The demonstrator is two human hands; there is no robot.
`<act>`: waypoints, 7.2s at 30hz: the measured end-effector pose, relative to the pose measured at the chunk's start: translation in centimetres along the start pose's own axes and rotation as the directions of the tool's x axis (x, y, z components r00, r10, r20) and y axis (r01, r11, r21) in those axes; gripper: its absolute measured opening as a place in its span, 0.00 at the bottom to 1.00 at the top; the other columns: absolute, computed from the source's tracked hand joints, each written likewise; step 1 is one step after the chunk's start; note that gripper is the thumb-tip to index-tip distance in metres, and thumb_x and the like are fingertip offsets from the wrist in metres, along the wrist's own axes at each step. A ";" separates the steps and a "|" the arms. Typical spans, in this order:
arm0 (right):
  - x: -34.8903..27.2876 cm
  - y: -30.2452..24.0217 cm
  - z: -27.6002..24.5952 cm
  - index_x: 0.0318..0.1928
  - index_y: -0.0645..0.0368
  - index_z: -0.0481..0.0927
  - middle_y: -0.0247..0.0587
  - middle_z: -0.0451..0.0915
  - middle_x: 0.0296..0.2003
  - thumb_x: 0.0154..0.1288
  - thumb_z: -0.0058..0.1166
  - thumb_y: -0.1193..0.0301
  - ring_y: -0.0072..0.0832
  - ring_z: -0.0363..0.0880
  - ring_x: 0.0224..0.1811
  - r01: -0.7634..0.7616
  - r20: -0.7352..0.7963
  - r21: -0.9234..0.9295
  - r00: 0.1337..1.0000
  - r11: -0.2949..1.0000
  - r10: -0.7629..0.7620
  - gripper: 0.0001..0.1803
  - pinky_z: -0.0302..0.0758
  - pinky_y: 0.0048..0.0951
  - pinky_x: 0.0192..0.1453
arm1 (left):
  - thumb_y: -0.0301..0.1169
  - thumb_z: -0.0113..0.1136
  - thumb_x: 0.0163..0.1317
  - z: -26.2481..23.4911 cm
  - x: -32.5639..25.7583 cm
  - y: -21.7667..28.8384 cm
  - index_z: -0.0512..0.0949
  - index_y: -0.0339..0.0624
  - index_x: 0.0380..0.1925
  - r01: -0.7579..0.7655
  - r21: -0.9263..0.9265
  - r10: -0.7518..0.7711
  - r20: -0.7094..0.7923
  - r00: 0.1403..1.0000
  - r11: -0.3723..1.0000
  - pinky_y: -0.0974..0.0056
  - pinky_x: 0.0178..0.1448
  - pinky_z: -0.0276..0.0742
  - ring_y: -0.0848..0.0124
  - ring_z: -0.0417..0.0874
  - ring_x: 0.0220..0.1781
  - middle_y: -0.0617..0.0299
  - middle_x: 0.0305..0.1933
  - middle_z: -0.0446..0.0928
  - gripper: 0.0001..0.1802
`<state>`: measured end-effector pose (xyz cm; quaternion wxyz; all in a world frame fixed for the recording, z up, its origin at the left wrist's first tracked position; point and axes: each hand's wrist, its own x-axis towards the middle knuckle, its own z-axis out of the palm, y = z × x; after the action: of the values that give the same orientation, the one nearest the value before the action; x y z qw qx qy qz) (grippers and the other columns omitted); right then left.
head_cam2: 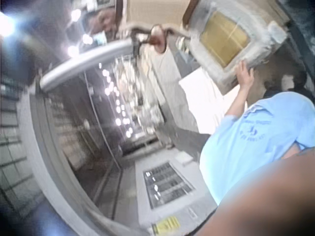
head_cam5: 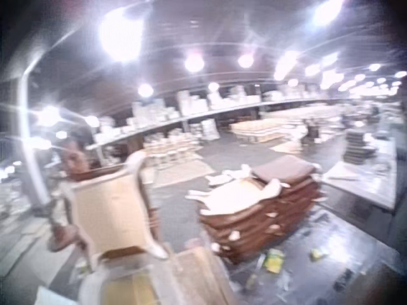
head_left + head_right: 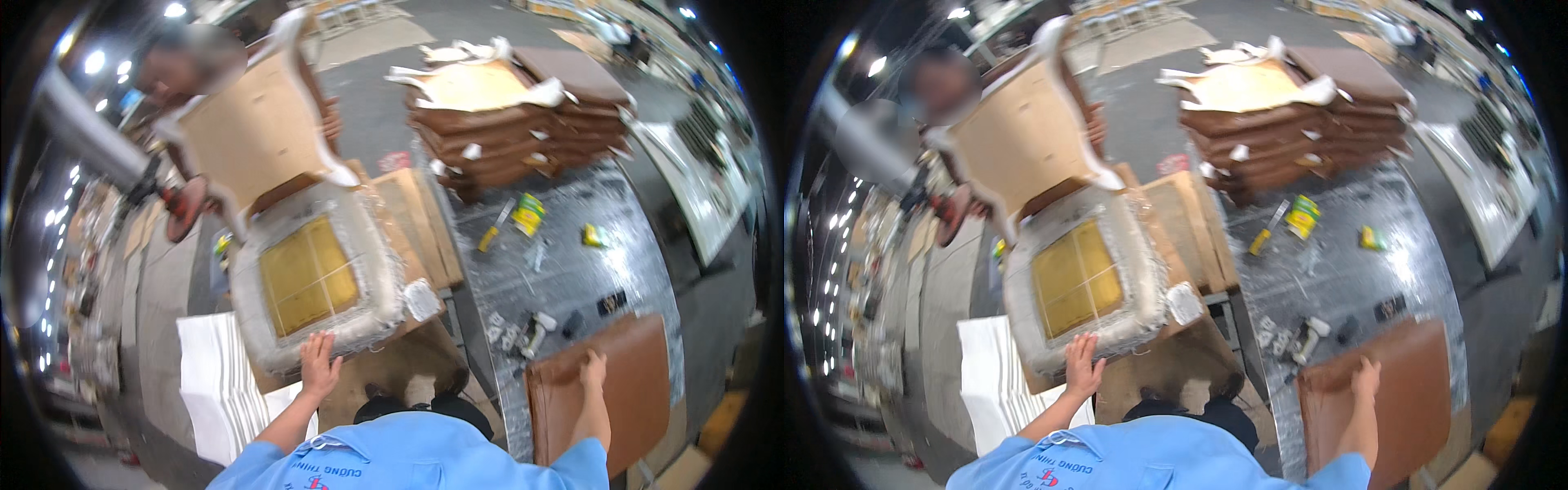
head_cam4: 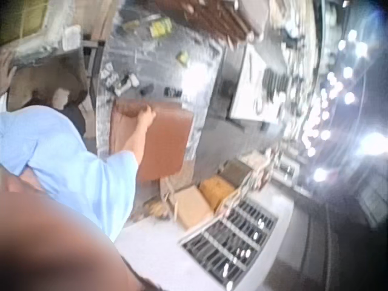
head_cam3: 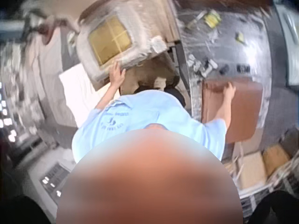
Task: The person places a white fabric layer over a wooden chair seat base, then uses a pneumatic staple gun to secure the fabric around the perimeter. A coworker assists by holding the seat and applying tension. The process is repeated for multiple seats, with the person retrieving new fabric and repositioning the seat as needed.
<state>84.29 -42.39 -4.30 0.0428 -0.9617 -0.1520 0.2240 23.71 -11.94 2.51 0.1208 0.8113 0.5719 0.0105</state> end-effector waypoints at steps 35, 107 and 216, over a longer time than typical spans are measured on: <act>0.0 10.7 -4.3 0.59 0.71 0.85 0.49 0.87 0.50 0.77 0.68 0.66 0.34 0.82 0.48 -0.071 -0.276 0.692 0.894 0.718 0.354 0.21 0.78 0.37 0.57 | 0.35 0.70 0.70 1.8 -2.4 5.0 0.76 0.44 0.77 0.056 -0.330 -0.165 -0.314 0.935 0.943 0.37 0.91 0.54 0.33 0.56 0.90 0.39 0.87 0.62 0.35; -39.9 -30.2 -1.5 0.45 0.62 0.89 0.19 0.82 0.35 0.83 0.63 0.67 0.12 0.74 0.39 0.458 0.282 0.766 0.391 0.451 -0.876 0.10 0.72 0.21 0.44 | 0.29 0.66 0.81 -10.7 -10.5 -6.4 0.88 0.36 0.54 0.275 -0.960 0.459 0.270 0.846 0.057 0.74 0.49 0.77 0.84 0.80 0.44 0.72 0.44 0.86 0.10; -25.9 -62.8 -5.3 0.43 0.57 0.86 0.53 0.88 0.38 0.72 0.61 0.71 0.58 0.88 0.44 0.989 -0.108 -0.127 -0.084 -0.070 -0.991 0.05 0.82 0.54 0.47 | 0.41 0.76 0.67 -24.2 10.1 -34.3 0.89 0.35 0.43 0.071 -0.371 -0.167 -0.234 0.958 0.926 0.51 0.45 0.82 0.50 0.91 0.38 0.45 0.35 0.89 0.18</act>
<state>47.36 9.11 20.69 0.2019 -0.5587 -0.8035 0.0393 -8.30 12.76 17.70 0.1906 0.7305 0.6199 0.2139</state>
